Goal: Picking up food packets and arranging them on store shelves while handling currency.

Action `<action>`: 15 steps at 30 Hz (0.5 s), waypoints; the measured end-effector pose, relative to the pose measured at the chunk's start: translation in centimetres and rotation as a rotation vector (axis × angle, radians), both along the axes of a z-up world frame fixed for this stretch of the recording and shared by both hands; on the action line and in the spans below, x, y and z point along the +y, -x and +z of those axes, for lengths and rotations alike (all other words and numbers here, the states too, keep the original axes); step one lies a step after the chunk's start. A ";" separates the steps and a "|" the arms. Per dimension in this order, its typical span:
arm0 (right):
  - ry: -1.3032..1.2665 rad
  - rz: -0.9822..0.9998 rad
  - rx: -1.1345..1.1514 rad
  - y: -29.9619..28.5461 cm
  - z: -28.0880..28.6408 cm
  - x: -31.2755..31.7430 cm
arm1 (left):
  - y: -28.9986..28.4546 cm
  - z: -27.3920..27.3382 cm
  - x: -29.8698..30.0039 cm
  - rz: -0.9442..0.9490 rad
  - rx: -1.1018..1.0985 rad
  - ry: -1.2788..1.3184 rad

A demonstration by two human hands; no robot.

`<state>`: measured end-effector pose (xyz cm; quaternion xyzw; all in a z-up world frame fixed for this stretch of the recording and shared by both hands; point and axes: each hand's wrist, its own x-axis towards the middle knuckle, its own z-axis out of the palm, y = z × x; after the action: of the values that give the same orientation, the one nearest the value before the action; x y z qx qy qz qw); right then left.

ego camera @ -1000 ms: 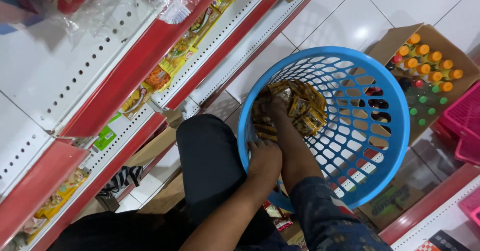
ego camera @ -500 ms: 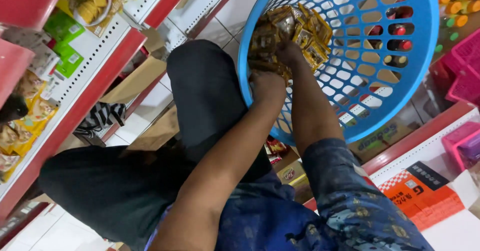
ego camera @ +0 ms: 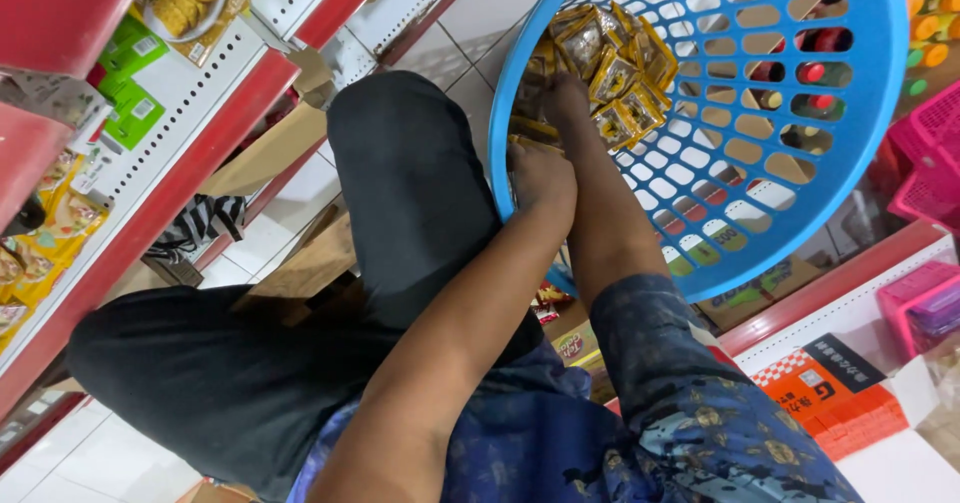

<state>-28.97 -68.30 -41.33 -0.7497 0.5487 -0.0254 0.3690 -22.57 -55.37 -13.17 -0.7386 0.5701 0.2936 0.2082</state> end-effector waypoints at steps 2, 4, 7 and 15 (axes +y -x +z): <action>0.063 0.156 0.133 0.6 -0.3 -0.5 | 0.4 -1.2 -0.1 0.131 0.015 0.112; 0.047 0.226 0.182 0.7 3.1 -0.8 | 0.1 -0.6 -0.3 0.132 0.010 0.162; -0.045 0.325 0.269 2.6 5.4 -1.4 | -1.0 2.0 -0.5 0.141 0.145 0.275; -0.287 0.381 0.455 6.5 16.4 -3.0 | -1.2 18.0 12.9 0.065 2.277 0.417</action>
<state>-35.52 -71.26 -24.92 -0.7656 0.4651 0.2898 0.3369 -21.36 -42.48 4.87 -0.0810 0.4455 0.6944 -0.5592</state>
